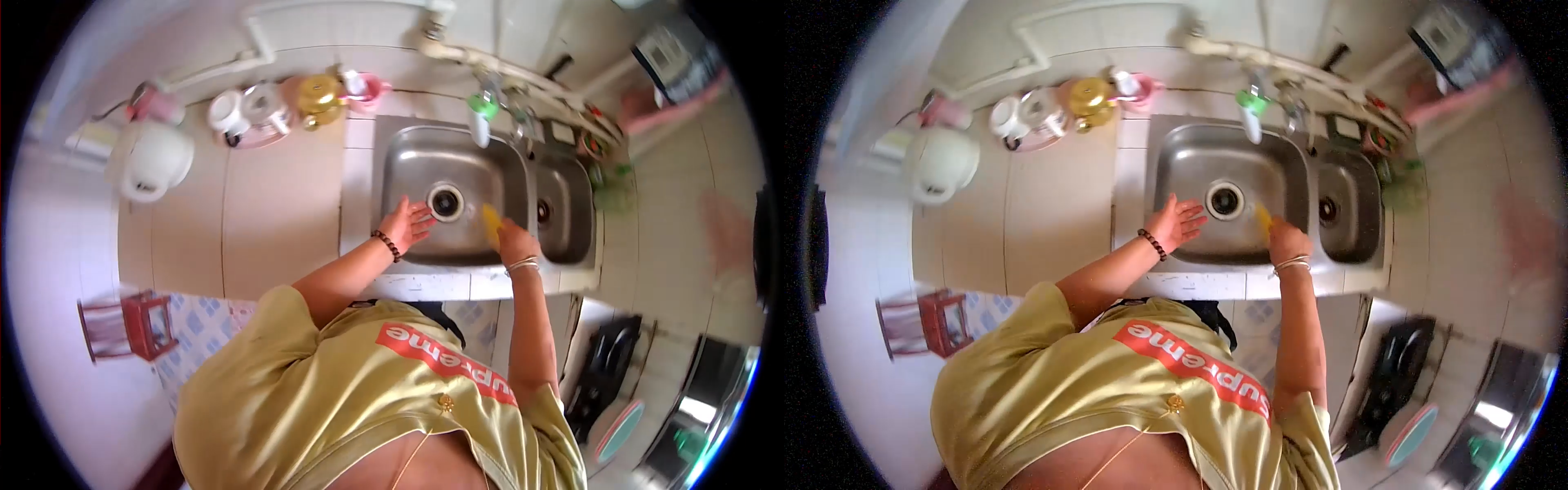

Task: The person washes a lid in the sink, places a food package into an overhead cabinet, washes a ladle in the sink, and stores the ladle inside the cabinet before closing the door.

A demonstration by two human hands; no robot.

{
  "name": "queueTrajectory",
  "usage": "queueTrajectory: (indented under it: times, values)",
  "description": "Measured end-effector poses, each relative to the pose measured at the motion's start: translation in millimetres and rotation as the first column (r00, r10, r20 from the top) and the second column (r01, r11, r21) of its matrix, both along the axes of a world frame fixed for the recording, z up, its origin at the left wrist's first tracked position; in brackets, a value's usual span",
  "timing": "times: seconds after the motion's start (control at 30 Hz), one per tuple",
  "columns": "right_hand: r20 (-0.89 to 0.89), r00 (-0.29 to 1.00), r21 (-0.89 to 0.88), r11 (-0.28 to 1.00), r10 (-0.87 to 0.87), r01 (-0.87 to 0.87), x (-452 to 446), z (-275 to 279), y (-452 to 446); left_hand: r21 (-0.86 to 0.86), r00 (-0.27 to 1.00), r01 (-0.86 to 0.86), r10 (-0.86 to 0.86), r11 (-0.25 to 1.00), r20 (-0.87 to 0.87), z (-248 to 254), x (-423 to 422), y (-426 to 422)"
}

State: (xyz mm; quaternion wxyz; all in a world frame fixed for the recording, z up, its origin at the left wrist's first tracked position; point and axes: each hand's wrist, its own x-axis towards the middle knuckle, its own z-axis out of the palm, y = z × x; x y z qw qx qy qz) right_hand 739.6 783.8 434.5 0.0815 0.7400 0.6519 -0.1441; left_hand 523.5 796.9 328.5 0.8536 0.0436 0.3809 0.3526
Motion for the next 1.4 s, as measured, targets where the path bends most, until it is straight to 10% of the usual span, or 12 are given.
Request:
queueTrajectory:
  times: [0.07,0.17,0.33,0.5,0.8,0.9,1.13,1.23,1.4]
  values:
    - [-0.413,0.900,0.284,0.920,-0.137,0.270,17.8,-27.0,-23.2,-0.007,0.996,0.088,-0.088,0.996,-0.024,-3.2,8.2,-1.6]
    - [-0.829,0.453,-0.031,0.835,-0.329,0.550,23.1,-12.3,-44.7,0.011,0.975,0.213,-0.214,0.977,0.057,5.0,24.4,-7.1]
    - [-0.934,0.117,-0.174,0.714,-0.338,0.678,23.7,-1.3,-83.4,0.233,0.815,0.445,-0.499,0.865,0.294,42.8,73.9,-13.4]
    - [-0.960,-0.085,-0.233,0.593,-0.266,0.771,30.4,-1.9,-140.5,0.460,0.746,0.614,-0.663,0.642,-0.070,54.9,115.5,-44.2]
    - [-0.990,-0.121,-0.137,0.277,-0.075,0.951,27.7,-13.0,-311.1,0.634,0.501,0.730,-0.832,0.257,-0.240,59.7,172.3,-156.3]
    - [-0.981,-0.090,-0.118,0.160,-0.173,0.980,13.6,-30.0,-386.0,0.682,0.361,0.730,-0.822,-0.046,-0.442,80.2,184.0,-216.3]
    - [-0.956,0.028,0.021,0.025,-0.294,0.999,-67.6,-20.0,-538.4,0.563,-0.252,0.585,-0.791,-0.584,-0.558,70.7,155.3,-362.4]
    - [-0.909,-0.070,0.002,-0.173,-0.411,0.985,-114.4,-9.6,-607.1,0.607,-0.367,0.513,-0.794,-0.607,-0.485,73.2,131.2,-439.3]
    - [-0.948,-0.284,-0.314,-0.564,0.143,0.764,-211.7,-6.3,-718.8,0.624,-0.637,0.404,-0.695,-0.669,-0.333,95.3,110.5,-527.6]
